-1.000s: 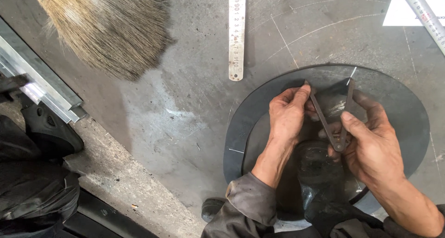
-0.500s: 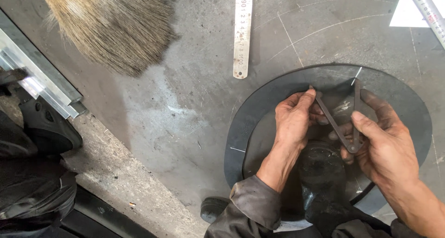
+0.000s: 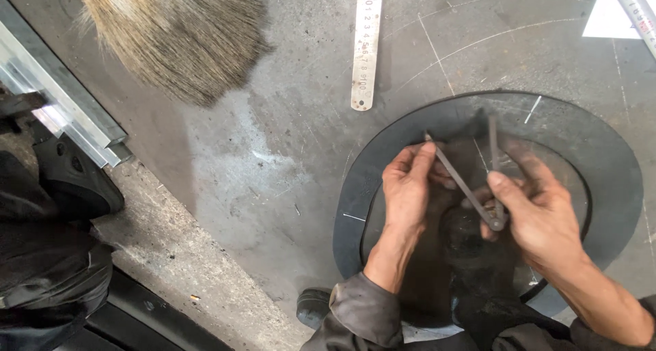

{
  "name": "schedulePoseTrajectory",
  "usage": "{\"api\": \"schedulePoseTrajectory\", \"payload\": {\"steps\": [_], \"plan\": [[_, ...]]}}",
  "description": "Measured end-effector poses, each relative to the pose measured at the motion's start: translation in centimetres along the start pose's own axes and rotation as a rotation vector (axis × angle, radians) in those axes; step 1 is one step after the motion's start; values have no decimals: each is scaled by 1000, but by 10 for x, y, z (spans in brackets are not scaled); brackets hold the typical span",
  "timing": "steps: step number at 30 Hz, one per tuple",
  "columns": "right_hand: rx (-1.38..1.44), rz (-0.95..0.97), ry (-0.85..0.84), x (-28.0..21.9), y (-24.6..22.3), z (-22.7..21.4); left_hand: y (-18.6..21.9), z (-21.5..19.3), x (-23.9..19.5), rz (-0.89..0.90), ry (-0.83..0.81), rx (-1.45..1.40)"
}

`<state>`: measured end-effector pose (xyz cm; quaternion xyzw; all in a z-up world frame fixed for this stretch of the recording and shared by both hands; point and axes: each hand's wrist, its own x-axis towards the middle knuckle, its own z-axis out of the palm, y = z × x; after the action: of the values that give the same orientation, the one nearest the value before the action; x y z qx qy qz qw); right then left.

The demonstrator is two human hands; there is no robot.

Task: The recorder is measuring and marking a metal ring and a metal strip using a tape measure and a divider/caliper on a workshop floor.

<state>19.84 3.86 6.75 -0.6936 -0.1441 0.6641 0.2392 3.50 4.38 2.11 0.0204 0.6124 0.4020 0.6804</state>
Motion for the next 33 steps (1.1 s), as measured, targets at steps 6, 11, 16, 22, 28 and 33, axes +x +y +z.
{"api": "schedulePoseTrajectory", "payload": {"steps": [6,11,16,22,28,33], "plan": [[-31,-10,-61,5,11,12,-4,-19,3,29,37,-3],[-60,25,-68,4,3,20,-5,-24,1,20,51,-38],[-62,20,-76,5,3,23,-5,-26,2,23,55,-73],[-53,4,-78,5,1,24,-6,-26,3,21,51,-74],[-51,14,-68,4,-4,25,-6,-25,4,22,41,-90],[-88,39,-62,4,-7,27,-3,-25,3,4,45,-89]]}}
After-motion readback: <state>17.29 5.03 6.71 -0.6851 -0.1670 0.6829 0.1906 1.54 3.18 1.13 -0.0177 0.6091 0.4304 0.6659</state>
